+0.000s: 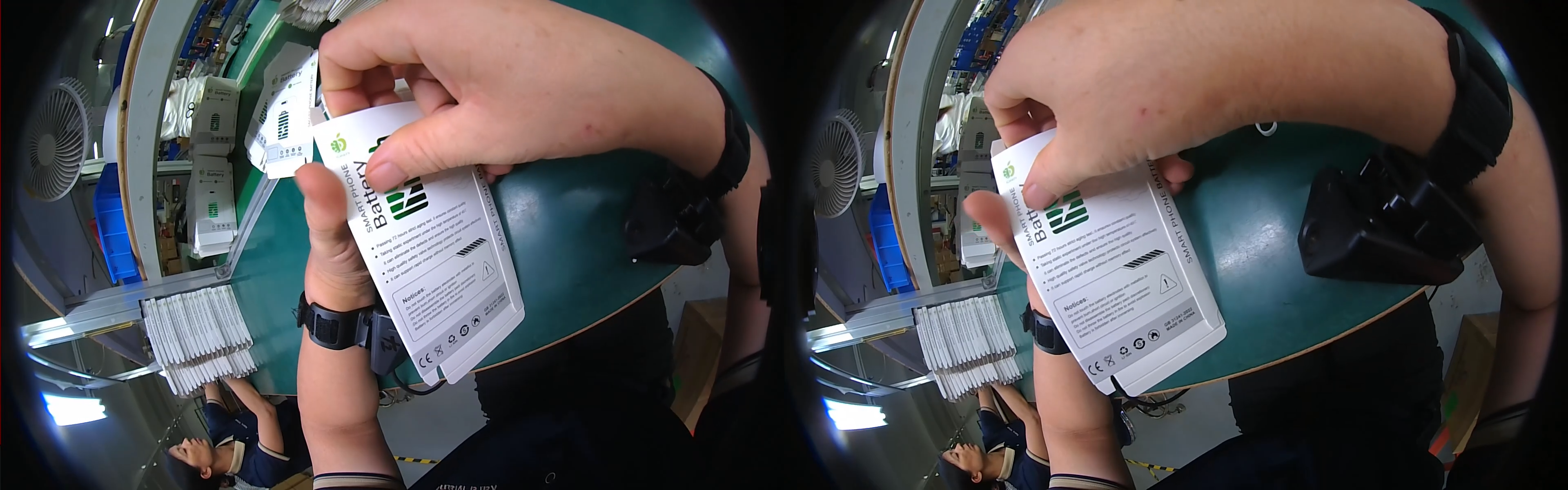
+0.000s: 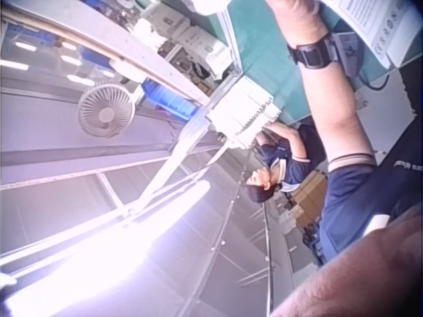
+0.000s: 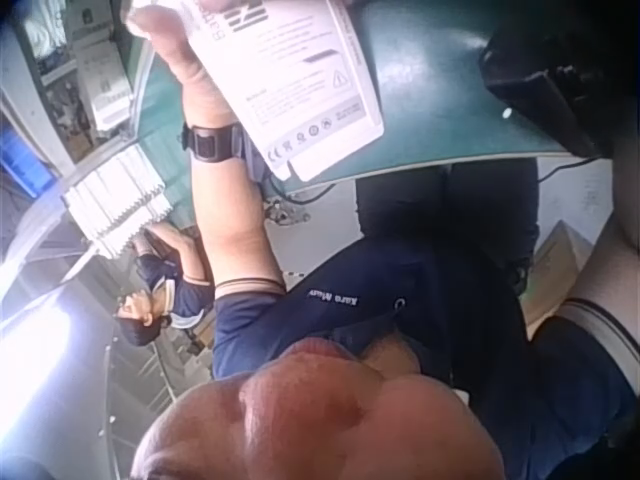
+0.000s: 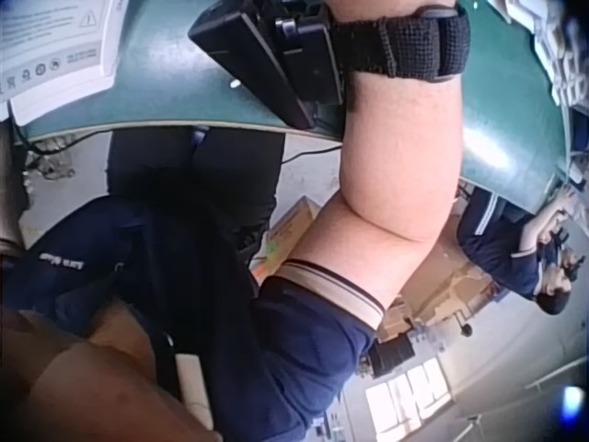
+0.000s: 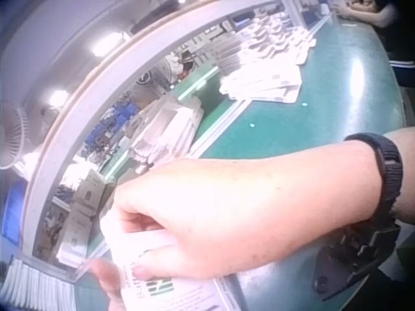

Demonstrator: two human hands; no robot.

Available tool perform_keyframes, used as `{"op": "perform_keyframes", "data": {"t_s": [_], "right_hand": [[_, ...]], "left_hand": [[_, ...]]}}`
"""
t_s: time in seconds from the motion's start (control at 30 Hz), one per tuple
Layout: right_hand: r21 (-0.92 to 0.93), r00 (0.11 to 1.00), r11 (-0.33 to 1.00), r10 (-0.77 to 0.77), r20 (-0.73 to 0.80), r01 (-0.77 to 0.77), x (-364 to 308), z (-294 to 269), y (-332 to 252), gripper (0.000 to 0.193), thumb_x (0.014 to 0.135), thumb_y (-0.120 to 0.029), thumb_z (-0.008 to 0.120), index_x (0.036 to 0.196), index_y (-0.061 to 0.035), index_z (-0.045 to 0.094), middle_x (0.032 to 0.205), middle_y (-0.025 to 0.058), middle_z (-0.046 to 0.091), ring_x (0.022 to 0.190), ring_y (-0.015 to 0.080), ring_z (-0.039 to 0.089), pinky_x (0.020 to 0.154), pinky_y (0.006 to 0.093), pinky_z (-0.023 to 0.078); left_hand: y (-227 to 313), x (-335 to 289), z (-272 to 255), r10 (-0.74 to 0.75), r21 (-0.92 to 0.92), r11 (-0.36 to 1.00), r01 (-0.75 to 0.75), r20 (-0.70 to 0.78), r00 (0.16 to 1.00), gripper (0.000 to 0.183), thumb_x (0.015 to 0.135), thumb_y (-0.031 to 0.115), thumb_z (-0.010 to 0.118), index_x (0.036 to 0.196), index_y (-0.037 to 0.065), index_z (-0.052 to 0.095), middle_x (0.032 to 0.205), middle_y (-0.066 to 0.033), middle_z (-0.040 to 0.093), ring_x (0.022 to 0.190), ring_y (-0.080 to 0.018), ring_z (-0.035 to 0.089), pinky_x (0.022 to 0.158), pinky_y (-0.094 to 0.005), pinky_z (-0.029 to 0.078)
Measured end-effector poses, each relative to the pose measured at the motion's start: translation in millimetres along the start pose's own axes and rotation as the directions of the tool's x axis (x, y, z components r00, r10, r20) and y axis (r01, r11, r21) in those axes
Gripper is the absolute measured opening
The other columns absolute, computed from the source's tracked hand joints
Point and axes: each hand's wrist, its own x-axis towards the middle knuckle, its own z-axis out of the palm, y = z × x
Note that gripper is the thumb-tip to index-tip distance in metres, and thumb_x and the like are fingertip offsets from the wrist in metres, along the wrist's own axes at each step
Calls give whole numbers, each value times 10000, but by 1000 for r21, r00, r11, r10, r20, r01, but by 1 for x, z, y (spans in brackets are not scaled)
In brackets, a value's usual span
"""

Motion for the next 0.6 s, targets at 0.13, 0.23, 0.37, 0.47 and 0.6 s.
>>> {"op": "perform_keyframes", "data": {"t_s": [0.13, 0.23, 0.37, 0.47, 0.6], "right_hand": [[6, 989, 991, -137, -47, 137, 2, 6, 11, 248, 871, -209, 611, 924, 25, 548, 802, 160, 614, 750, 288, 609, 706, 352, 487], [62, 995, 996, -69, 71, 65, 5, -2, 8, 244, 872, -212, 614, 925, 17, 549, 795, 152, 616, 739, 279, 609, 696, 348, 484], [156, 981, 970, 171, 91, -184, 14, 1, 9, 243, 841, -154, 673, 997, 4, 574, 803, 111, 630, 683, 192, 642, 603, 303, 508], [88, 983, 981, 179, -48, -174, 16, 15, 16, 243, 768, -100, 744, 922, -15, 577, 774, 60, 613, 705, 148, 655, 583, 280, 497], [-63, 984, 996, -72, -160, 62, 19, 23, 31, 325, 751, -261, 749, 934, -25, 619, 788, 162, 659, 707, 312, 659, 638, 375, 520]], "left_hand": [[6, 4, -1, -96, -21, 995, 99, 115, 989, 1102, 670, 837, 567, 1308, -43, 386, 1102, -250, 571, 988, -326, 639, 809, -389, 569], [9, 8, -5, -100, 21, 995, 98, 201, 974, 1072, 691, 800, 600, 1315, -44, 381, 1103, -238, 579, 1013, -328, 634, 839, -401, 558], [11, 7, -11, -100, 34, 995, 94, 263, 960, 1043, 728, 774, 591, 1322, -59, 386, 1115, -246, 592, 1037, -322, 627, 891, -399, 530], [14, -4, -17, -112, 122, 989, 84, 241, 964, 1006, 762, 742, 585, 1334, -64, 393, 1184, -242, 579, 1075, -304, 614, 941, -385, 501], [13, -11, -20, -15, -10, 1000, 15, 11, 1000, 850, 880, 652, 500, 1463, 77, 273, 1332, -190, 489, 1160, -344, 548, 974, -483, 464]]}}
